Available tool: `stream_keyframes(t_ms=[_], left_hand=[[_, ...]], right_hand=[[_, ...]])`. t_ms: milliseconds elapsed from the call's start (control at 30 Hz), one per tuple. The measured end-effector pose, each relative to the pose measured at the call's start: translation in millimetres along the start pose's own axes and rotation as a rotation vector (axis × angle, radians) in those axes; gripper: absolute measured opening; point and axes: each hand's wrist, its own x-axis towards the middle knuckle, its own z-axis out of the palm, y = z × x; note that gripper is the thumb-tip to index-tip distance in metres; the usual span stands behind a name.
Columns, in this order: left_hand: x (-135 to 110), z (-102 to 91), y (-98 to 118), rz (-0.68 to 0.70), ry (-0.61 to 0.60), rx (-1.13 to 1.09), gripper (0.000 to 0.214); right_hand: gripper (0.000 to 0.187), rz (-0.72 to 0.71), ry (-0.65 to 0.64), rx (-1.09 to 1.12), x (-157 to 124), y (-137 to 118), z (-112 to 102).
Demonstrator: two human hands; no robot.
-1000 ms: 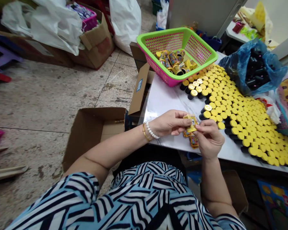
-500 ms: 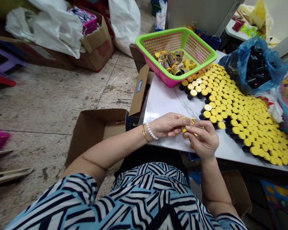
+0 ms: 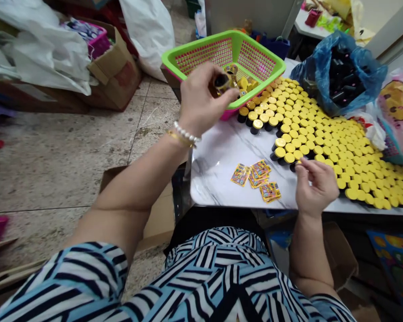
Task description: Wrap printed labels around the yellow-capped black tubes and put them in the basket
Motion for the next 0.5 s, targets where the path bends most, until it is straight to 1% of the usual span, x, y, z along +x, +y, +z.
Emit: stream_keyframes(t_ms=[33,67,100,133,167,233,300,333,400,467,500], left_hand=[[11.4,1.2,-5.7,0.054,0.057,0.165,0.038],[16.0,3.8,-9.4,0.106,0.098,0.268,0.045],[12.8,7.5,-10.9,0.16,0.118,0.327,0.054],[2.2,11.8,-10.1,0.217,0.111,0.345,0.06],[-14.9,16.2,-7.8,0.276,0.101,0.338,0.062],[-60.2,23.1,-1.6,0.356,-0.02,0.324,0.041],[-104.8,26.3,1.2,0.363,-0.109,0.347,0.033],[-122.1,27.0,0.2,0.366,-0.16,0.356,0.03],[-142.6,28.4,-5.9,0.364,-0.296,0.356,0.027],[-147.5,31.3,-13.7,0.352,-0.423,0.33,0.021],[-146.4,33.2,-16.6,0.34,-0.459,0.316,0.017]], right_hand=[[0.025,-0.017,0.047,-0.085,-0.1,7.3,-4.8],[0.024,-0.028,0.078,-0.147,-1.7,13.1,-8.9],[0.024,-0.032,0.094,-0.188,-4.8,17.2,-12.2],[0.024,-0.029,0.099,-0.213,-9.3,19.9,-14.8],[0.024,-0.018,0.092,-0.227,-14.7,21.2,-16.9],[0.024,0.005,0.068,-0.236,-26.3,22.0,-19.3],[0.023,0.019,0.045,-0.244,-35.6,22.8,-19.9],[0.022,0.023,0.036,-0.248,-38.6,23.8,-19.6],[0.02,0.036,0.02,-0.259,-41.5,25.7,-18.2],[0.019,0.042,0.013,-0.266,-41.6,24.7,-15.7],[0.019,0.038,0.021,-0.264,-41.3,22.0,-14.3]])
